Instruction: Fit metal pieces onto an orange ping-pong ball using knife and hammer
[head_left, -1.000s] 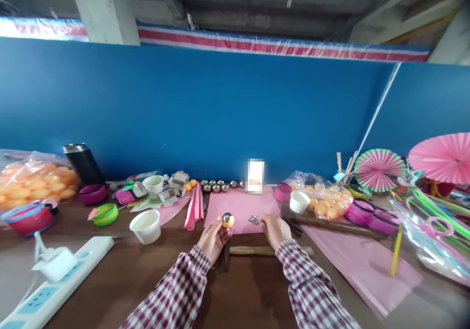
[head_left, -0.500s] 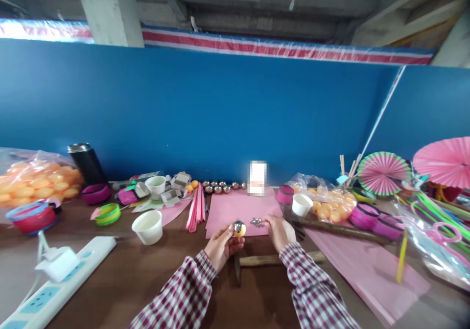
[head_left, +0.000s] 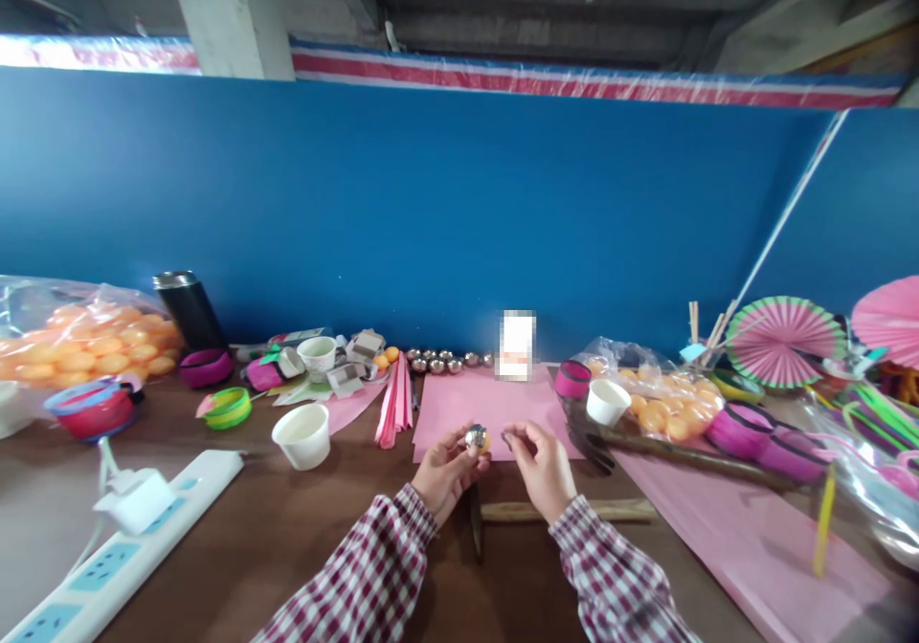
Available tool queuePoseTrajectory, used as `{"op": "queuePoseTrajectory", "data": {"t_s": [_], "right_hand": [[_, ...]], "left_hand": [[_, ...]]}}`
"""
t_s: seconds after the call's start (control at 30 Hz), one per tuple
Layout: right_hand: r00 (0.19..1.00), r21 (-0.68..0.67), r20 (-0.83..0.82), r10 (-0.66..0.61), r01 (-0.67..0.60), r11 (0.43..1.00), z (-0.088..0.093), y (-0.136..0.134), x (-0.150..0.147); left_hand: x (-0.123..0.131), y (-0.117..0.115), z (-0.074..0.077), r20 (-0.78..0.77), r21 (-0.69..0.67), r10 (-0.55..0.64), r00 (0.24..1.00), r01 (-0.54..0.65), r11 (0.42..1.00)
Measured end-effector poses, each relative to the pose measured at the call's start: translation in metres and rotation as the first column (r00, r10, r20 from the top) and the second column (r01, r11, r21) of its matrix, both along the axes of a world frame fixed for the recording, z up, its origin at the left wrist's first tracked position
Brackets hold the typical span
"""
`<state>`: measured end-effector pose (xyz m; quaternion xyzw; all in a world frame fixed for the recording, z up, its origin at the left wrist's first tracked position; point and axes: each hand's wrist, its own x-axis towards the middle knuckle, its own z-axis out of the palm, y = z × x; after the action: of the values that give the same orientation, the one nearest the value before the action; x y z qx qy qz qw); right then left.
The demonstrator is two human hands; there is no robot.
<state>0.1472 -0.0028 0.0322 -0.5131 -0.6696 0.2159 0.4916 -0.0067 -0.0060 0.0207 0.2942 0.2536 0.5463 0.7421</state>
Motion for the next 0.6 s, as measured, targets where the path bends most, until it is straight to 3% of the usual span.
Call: {"op": "queuePoseTrajectory", "data": {"t_s": [0.17, 0.33, 0.6], "right_hand": [[0.965, -0.054, -0.240, 0.107, -0.123, 0.991, 0.003, -0.005, -0.011], [0.881, -0.098, -0.437, 0.180, -0.246, 0.964, 0.001, -0.007, -0.017], [0.825, -0.161, -0.549, 0.131, -0.259, 0.952, -0.008, -0.005, -0.017]], "left_hand": [[-0.001, 0.002, -0.004, -0.034, 0.012, -0.025, 0.999, 0.025, 1.000], [-0.003, 0.003, -0.004, -0.057, 0.003, -0.029, 0.998, 0.029, 1.000], [-0.001, 0.002, 0.000, -0.058, -0.020, -0.001, 0.998, 0.000, 1.000]]}}
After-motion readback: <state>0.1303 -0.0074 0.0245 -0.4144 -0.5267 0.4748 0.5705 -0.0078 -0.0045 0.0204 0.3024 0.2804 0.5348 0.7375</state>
